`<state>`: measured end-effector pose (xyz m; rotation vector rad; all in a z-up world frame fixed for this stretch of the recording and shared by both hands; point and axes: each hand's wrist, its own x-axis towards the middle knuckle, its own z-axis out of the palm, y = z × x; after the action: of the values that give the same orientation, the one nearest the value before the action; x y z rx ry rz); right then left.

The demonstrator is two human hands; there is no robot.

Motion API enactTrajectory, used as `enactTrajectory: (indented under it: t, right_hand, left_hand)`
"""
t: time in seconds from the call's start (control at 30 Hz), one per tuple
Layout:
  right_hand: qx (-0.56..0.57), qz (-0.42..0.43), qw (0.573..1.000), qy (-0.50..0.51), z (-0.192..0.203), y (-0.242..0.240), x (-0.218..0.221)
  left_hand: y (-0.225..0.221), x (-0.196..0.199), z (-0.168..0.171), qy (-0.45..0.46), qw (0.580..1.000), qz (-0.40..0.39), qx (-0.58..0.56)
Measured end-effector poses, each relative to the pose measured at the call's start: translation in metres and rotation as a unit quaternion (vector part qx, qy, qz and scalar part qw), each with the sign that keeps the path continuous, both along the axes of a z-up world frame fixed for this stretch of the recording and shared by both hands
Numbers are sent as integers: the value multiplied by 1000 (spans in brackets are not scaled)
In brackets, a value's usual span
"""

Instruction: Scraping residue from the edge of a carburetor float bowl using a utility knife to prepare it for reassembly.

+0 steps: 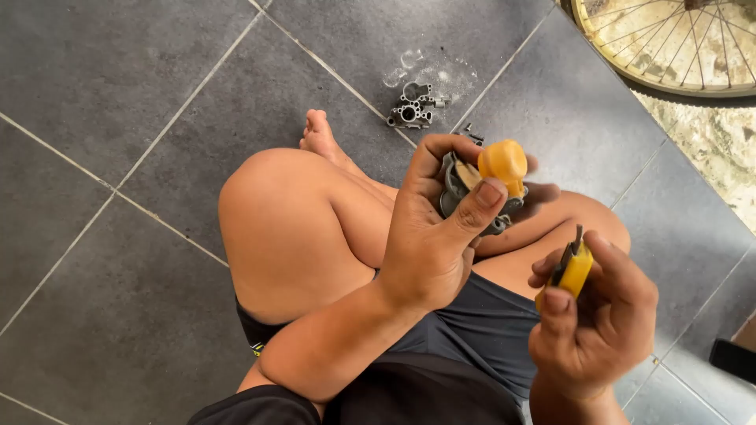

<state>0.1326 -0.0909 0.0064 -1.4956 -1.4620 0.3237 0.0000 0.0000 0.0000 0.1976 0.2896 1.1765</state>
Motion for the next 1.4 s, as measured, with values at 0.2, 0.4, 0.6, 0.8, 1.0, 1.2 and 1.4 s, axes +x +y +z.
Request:
enactTrajectory:
  t: [0.2,0.4,0.6,0.8,1.0,1.2,1.4]
  right_hand:
    - [-9,32,999,21,6,2,8]
    - [9,39,984,-172,17,-9,26]
    - [-21,54,975,-215,37,-11,23]
    - [-101,21,995,-10,32,-32,19]
    - [-96,75,983,140,42,-23,-2]
    - [-67,35,977,199,48,-12,-15]
    - [15,51,966,254,38,-4,-27]
  left_hand:
    - [0,7,2,123,989,3,81]
    - [-12,7,22,191,975,4,113]
    - [-20,1,34,294,934,41,197]
    - [-24,2,33,265,938,64,214]
    - [-21,1,25,106,978,14,177]
    - [-21,2,23,138,969,39,202]
    - [-24,-1,30,159,964,48,207]
